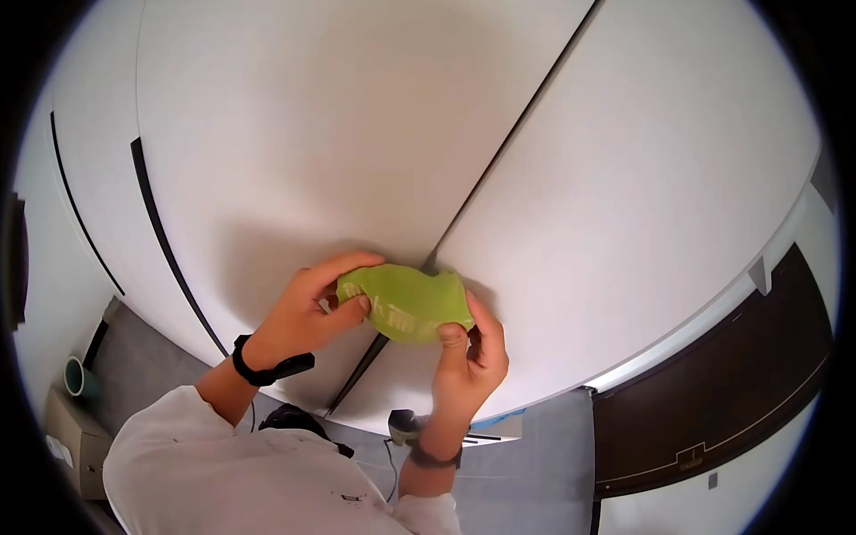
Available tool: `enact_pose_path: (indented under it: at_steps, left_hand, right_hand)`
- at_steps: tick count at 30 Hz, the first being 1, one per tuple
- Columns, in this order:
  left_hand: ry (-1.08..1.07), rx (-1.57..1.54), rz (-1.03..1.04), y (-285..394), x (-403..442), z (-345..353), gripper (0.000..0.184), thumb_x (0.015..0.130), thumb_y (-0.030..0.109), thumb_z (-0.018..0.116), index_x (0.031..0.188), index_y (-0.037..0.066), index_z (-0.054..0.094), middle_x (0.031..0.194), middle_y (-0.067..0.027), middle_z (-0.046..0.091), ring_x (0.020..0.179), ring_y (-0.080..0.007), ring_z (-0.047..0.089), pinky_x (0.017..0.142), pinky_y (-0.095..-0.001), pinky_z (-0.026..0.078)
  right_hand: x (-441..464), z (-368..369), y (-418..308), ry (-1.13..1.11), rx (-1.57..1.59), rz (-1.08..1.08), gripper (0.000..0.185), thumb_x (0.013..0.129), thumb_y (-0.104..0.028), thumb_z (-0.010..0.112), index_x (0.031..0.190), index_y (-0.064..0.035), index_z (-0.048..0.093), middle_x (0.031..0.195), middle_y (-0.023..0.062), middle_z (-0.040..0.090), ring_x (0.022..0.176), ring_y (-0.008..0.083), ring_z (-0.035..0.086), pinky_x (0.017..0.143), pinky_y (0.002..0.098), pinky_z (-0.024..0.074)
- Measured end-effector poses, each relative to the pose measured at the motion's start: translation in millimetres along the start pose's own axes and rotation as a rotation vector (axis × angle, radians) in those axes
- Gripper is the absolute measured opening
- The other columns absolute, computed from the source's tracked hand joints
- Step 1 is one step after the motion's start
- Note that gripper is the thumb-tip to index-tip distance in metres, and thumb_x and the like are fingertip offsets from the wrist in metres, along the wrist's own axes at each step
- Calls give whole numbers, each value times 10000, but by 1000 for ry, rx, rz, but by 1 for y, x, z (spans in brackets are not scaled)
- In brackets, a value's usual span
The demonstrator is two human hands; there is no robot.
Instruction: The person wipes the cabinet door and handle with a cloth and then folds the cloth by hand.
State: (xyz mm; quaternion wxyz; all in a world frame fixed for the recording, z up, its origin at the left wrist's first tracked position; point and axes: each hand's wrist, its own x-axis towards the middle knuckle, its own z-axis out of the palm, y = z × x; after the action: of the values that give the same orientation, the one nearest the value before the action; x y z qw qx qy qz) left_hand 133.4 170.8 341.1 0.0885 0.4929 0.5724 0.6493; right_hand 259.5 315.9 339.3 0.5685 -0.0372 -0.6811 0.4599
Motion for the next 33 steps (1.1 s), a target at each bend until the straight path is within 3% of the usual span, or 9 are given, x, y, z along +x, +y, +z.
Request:
enact_pose_path:
  at_steps: [7, 12, 15, 16, 23, 25, 26, 28, 33]
  left_hand:
    - [68, -263, -58, -38, -16, 7, 439, 836, 46, 658, 1251, 11, 518, 1080, -64, 627, 904, -124, 602, 742, -249, 494]
    - [108, -229, 134, -54, -17, 2, 434, 871, 66, 606, 1274, -12, 465, 1034, -79, 588, 764, -102, 571, 620, -233, 495]
    - [124, -243, 85, -30, -10, -1, 443, 864, 81, 620, 1271, -5, 469, 1040, -80, 587, 777, -98, 570, 603, -226, 492]
    - [145, -337, 6, -27, -14, 0, 443, 833, 1, 646, 1251, -19, 501, 1081, -88, 611, 976, -143, 593, 855, -267, 467]
    - [110, -255, -127, -48, -38, -1, 440, 817, 17, 673, 1227, -26, 519, 1019, -80, 633, 933, -138, 603, 836, -261, 470]
    - [60, -190, -11, -36, -35, -7, 467, 853, 139, 651, 1250, -30, 472, 1019, -101, 603, 705, -109, 574, 556, -228, 490]
    - [36, -173, -32, -30, -33, -9, 467, 853, 139, 651, 1250, -30, 472, 1019, -101, 603, 705, -109, 574, 556, -228, 490]
    - [119, -267, 33, -21, -27, -10, 409, 830, 49, 671, 1205, -30, 530, 1011, -91, 627, 905, -140, 609, 813, -266, 481]
    - [209, -375, -92, -14, -29, -1, 429, 826, 44, 662, 1217, -45, 511, 1062, -114, 604, 911, -164, 604, 835, -286, 482]
  right_hand:
    - [-10, -7, -9, -74, -135, 89, 334, 820, 9, 669, 1147, 4, 607, 1063, 99, 666, 949, 121, 600, 840, 260, 470]
    - [-18, -8, -1, -120, -149, 53, 332, 835, -13, 683, 1154, 20, 598, 1034, 77, 667, 912, 132, 605, 818, 260, 477]
    - [-2, -7, -15, -118, 70, 205, 342, 829, -20, 702, 1152, 20, 598, 986, 51, 660, 861, 105, 606, 777, 238, 481]
    - [-2, -8, -14, -118, 49, 187, 339, 830, -25, 704, 1151, 16, 601, 979, 54, 660, 840, 88, 600, 769, 229, 480]
    - [-26, -12, 3, -81, 11, 217, 326, 836, -32, 700, 1145, 13, 607, 962, 53, 662, 813, 82, 590, 718, 216, 474]
    - [-17, -13, -11, -114, -182, 251, 303, 834, -44, 704, 1122, 6, 620, 955, 52, 665, 794, 82, 589, 697, 216, 475]
    - [-10, -9, -11, -81, -198, 181, 257, 837, -47, 701, 1080, 4, 632, 934, 50, 665, 777, 84, 589, 691, 215, 479]
    - [0, -2, -16, -74, -122, 173, 236, 843, -46, 694, 1064, 6, 630, 915, 47, 664, 768, 86, 588, 687, 213, 478]
    - [-12, 3, -15, 15, 41, 66, 277, 824, 7, 697, 1083, 5, 600, 1035, 67, 618, 893, 118, 586, 760, 238, 480]
